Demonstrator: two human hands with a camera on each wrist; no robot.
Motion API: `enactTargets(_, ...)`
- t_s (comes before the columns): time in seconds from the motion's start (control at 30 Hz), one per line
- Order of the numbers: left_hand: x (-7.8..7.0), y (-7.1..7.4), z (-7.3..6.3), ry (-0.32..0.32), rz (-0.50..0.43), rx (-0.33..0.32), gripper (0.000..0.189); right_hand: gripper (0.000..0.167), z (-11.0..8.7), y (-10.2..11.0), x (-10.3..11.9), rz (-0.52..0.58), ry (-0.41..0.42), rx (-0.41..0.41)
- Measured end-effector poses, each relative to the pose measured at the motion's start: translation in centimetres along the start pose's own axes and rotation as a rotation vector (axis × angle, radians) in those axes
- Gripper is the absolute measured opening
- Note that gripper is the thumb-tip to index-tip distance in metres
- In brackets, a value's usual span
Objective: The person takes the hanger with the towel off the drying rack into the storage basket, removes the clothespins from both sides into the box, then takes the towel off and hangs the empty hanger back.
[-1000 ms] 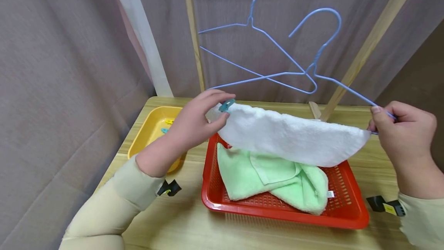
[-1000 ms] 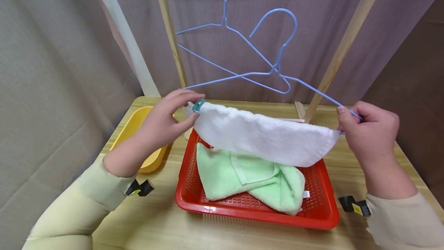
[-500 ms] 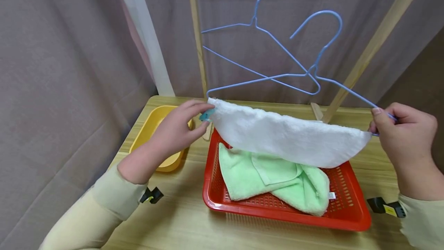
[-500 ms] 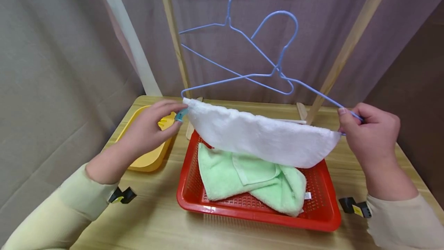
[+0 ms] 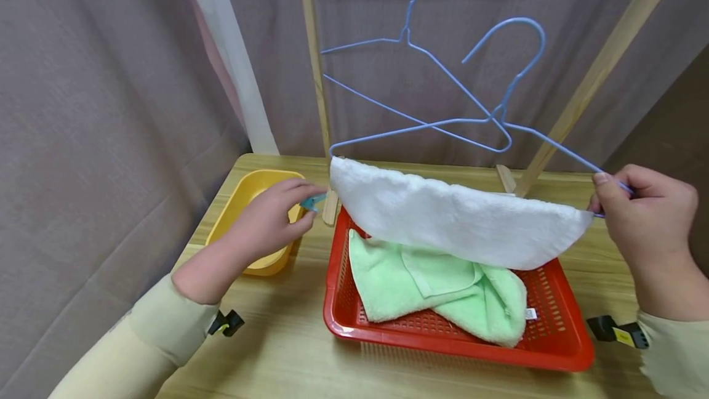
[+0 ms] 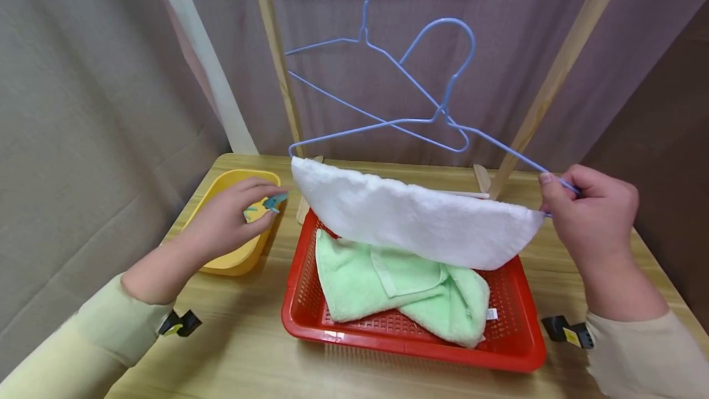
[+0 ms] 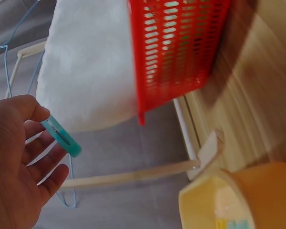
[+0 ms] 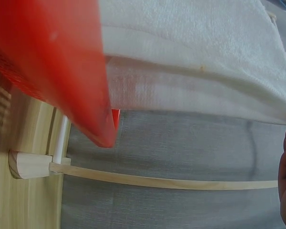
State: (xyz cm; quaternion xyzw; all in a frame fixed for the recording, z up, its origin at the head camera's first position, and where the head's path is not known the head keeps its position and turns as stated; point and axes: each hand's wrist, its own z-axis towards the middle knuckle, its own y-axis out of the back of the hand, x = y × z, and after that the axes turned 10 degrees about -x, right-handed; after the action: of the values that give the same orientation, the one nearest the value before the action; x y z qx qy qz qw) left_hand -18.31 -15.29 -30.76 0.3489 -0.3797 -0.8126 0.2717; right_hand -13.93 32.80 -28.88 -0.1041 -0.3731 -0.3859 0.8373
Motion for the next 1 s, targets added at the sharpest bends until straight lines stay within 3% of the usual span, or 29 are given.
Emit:
enactTargets(0.27,1.9,-0.6,-1.5,0.048,0.12,0.136,0.038,0.041,-0.3,-0.1,-0.3,-0.023,-0.003,0.003)
enactTargets(0.47,3.9,-1.0,-2.9,-0.025,0.162,0.161,0.033,0.041,-0.1,-0.1,-0.2,0.005,0.01,0.005)
enactTargets(0.67,6.3,-1.2,-3.9,-0.02,0.213,0.214,0.036,0.04,0.0,-0.1,0.0,0.009,-0.004,0.006)
enactTargets(0.9,8.7,-1.2,-4.5,-0.04,0.234,0.202,0.035,0.039,0.0,-0.2,-0.1,0.013,-0.025,0.007)
enactTargets(1.0,9.5,-1.6,-4.6,-0.037,0.252,0.237,0.033,0.039,0.0,-0.2,0.0,0.01,-0.021,0.008)
